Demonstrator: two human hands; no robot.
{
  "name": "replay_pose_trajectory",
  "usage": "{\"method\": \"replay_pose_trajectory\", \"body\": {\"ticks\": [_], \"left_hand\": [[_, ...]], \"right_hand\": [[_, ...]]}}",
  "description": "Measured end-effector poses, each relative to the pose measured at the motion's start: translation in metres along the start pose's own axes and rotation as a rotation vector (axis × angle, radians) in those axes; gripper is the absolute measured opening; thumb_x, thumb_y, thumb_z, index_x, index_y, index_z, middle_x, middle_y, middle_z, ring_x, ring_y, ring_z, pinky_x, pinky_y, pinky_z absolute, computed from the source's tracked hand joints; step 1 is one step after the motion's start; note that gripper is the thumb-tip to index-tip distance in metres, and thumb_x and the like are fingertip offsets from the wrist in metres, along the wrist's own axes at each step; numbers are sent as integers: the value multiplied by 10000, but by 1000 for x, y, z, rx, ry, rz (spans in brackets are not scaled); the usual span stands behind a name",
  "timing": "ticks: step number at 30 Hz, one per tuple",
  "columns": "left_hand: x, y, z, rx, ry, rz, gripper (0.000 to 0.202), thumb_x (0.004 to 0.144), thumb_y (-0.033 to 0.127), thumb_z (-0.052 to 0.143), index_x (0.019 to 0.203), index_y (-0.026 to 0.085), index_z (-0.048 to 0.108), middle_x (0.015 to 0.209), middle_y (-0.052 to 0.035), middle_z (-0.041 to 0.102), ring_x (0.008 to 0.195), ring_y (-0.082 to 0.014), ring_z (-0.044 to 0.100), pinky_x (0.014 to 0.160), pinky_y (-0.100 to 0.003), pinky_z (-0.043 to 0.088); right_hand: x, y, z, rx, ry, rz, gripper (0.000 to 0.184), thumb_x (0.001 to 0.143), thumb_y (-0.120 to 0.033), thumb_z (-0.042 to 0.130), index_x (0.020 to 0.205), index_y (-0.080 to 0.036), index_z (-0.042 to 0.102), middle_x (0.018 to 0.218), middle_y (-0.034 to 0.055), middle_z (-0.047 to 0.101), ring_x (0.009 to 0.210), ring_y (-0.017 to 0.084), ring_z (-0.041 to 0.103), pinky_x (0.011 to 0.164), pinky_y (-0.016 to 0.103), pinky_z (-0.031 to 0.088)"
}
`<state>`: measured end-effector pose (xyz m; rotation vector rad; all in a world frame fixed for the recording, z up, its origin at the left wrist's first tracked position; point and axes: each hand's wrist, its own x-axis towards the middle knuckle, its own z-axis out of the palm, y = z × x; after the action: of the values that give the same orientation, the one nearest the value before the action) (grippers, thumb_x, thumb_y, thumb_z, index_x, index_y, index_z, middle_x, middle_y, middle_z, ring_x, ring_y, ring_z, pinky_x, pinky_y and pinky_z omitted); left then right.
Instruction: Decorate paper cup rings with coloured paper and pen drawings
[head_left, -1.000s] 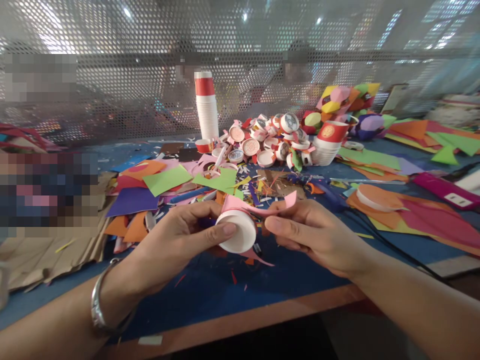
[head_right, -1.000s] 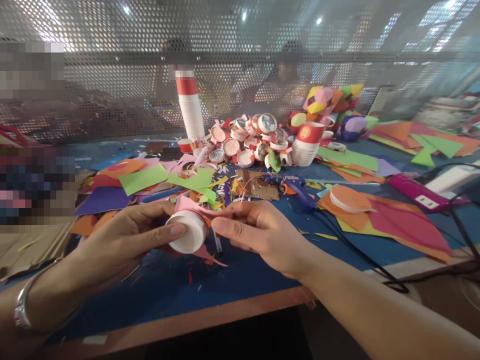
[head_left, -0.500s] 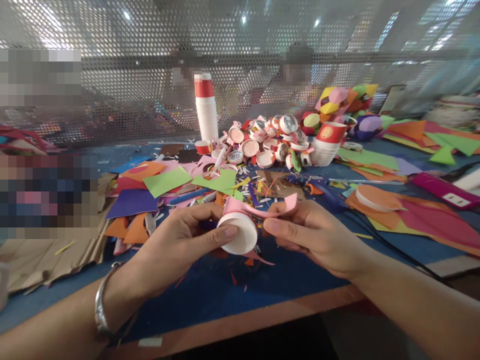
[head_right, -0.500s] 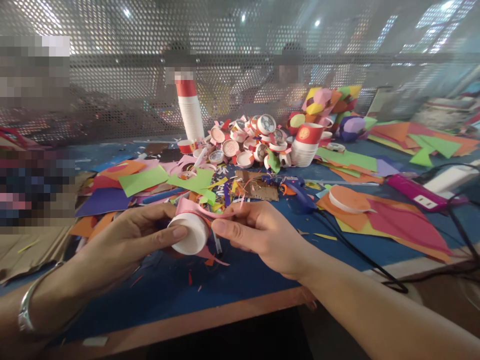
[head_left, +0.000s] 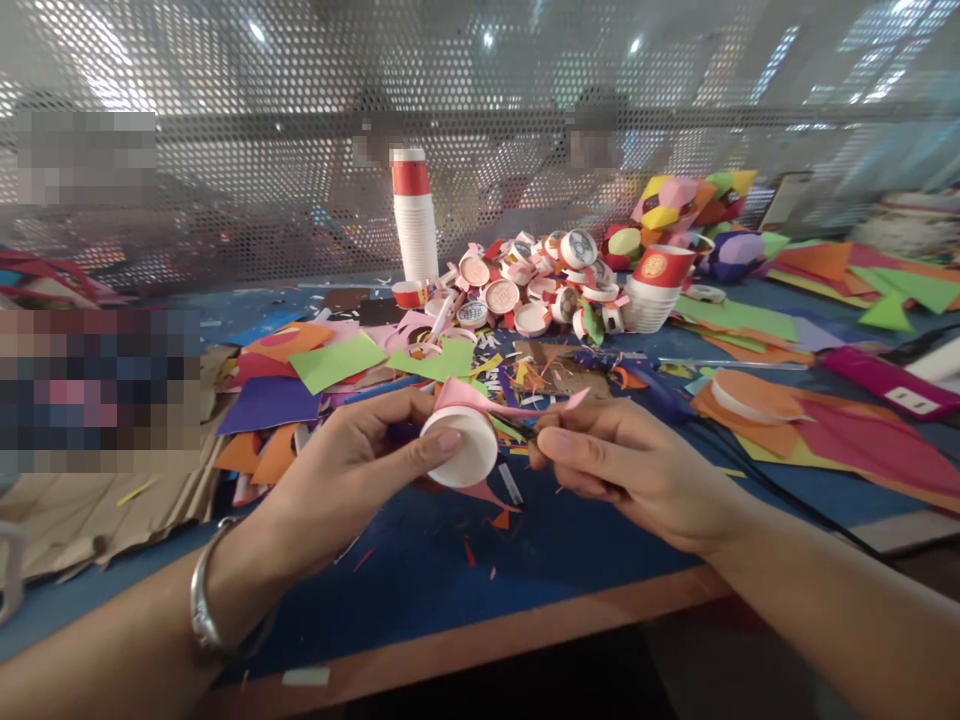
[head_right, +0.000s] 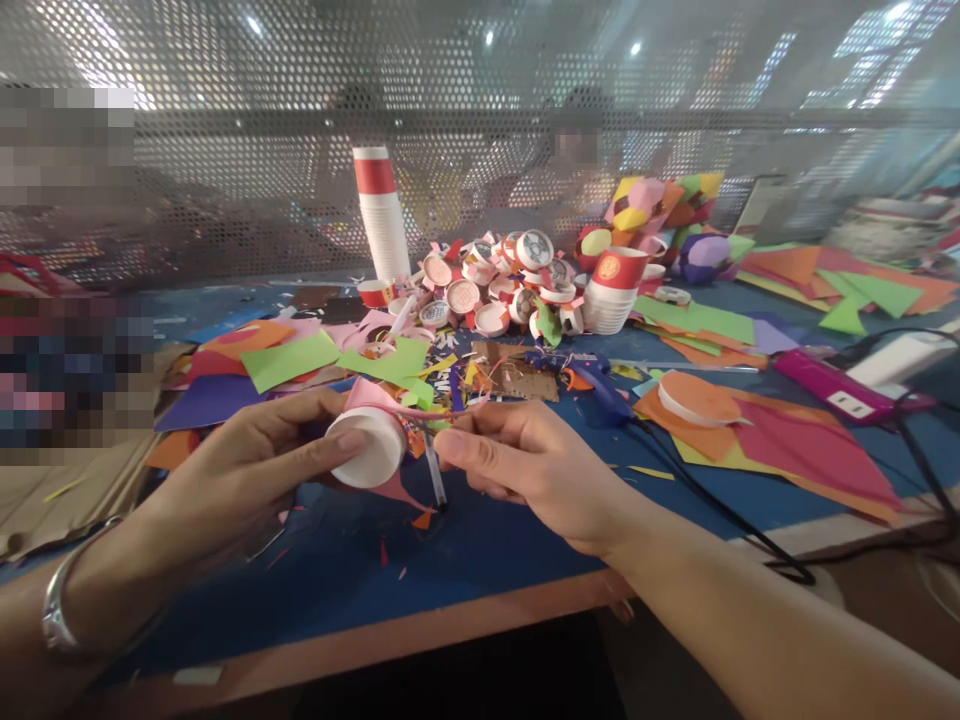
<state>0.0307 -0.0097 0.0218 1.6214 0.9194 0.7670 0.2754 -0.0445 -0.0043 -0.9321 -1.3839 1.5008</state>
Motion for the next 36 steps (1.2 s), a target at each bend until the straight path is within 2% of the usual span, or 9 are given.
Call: {"method": "replay_pose_trajectory", "body": {"ticks": [4, 7, 11, 13, 16, 20, 25, 31, 36], "left_hand": [[1, -3, -6, 154, 108, 5, 327, 901, 514, 725, 1012, 206, 731, 1004, -42, 717, 873, -167, 672, 695, -239, 564], [1, -5, -10, 209, 120, 10, 379, 893, 548, 715, 1008, 187, 696, 1005, -56, 702, 848, -192, 681, 649, -270, 575], [-1, -4, -9, 298, 103, 92, 317, 917, 513, 707, 996, 205, 705, 964, -20, 713, 882, -163, 674, 779, -258, 542], [-2, -2, -6, 314, 76, 107, 286, 927, 492, 705, 1009, 218, 716, 957, -1, 721, 867, -137, 661, 783, -237, 515], [-3, 0, -3, 282, 51, 103, 257, 939, 471, 697, 1024, 229, 717, 928, 18, 720, 797, -110, 637, 715, -220, 494], [-3, -1, -2, 270, 46, 114, 253, 940, 465, 700, 1034, 230, 709, 948, 14, 720, 844, -120, 645, 746, -228, 501], [-2, -3, -2, 220, 19, 65, 319, 916, 504, 716, 1052, 216, 695, 957, 6, 719, 809, -123, 640, 713, -239, 503], [-1, -3, -3, 145, 4, 40, 301, 909, 478, 736, 1050, 213, 706, 953, 9, 717, 818, -113, 644, 723, -222, 501], [0, -3, -3, 127, 50, 56, 237, 906, 454, 749, 973, 229, 712, 913, 33, 702, 810, -91, 646, 716, -187, 500]], "right_hand": [[-2, 0, -3, -33, -18, 43, 382, 947, -497, 691, 824, -136, 674, 549, -62, 445, 496, 55, 316, 460, 242, 184], [-2, -1, -4, -39, -27, 51, 384, 950, -502, 683, 849, -131, 688, 544, -60, 454, 489, 53, 319, 456, 237, 183], [0, -2, -1, -51, -24, 47, 392, 934, -508, 700, 828, -130, 686, 546, -62, 446, 490, 50, 320, 455, 231, 187], [0, -3, 0, -60, -20, 46, 405, 921, -520, 711, 821, -128, 682, 540, -67, 432, 491, 49, 314, 454, 229, 180], [0, -4, 2, -79, -8, 49, 427, 904, -542, 725, 807, -131, 668, 533, -72, 413, 499, 50, 313, 456, 228, 176], [1, -3, 2, -83, -7, 52, 426, 903, -543, 727, 786, -140, 652, 536, -68, 422, 502, 52, 322, 456, 230, 182], [2, -3, 2, -60, -26, 47, 408, 904, -524, 737, 778, -145, 654, 543, -69, 414, 506, 51, 320, 456, 232, 178], [1, -4, 2, -27, -34, 46, 388, 901, -503, 746, 779, -147, 652, 547, -72, 411, 501, 51, 317, 450, 235, 170], [0, -4, 2, -19, -19, 37, 373, 909, -487, 740, 783, -145, 658, 555, -71, 411, 505, 52, 313, 449, 237, 166]]}}
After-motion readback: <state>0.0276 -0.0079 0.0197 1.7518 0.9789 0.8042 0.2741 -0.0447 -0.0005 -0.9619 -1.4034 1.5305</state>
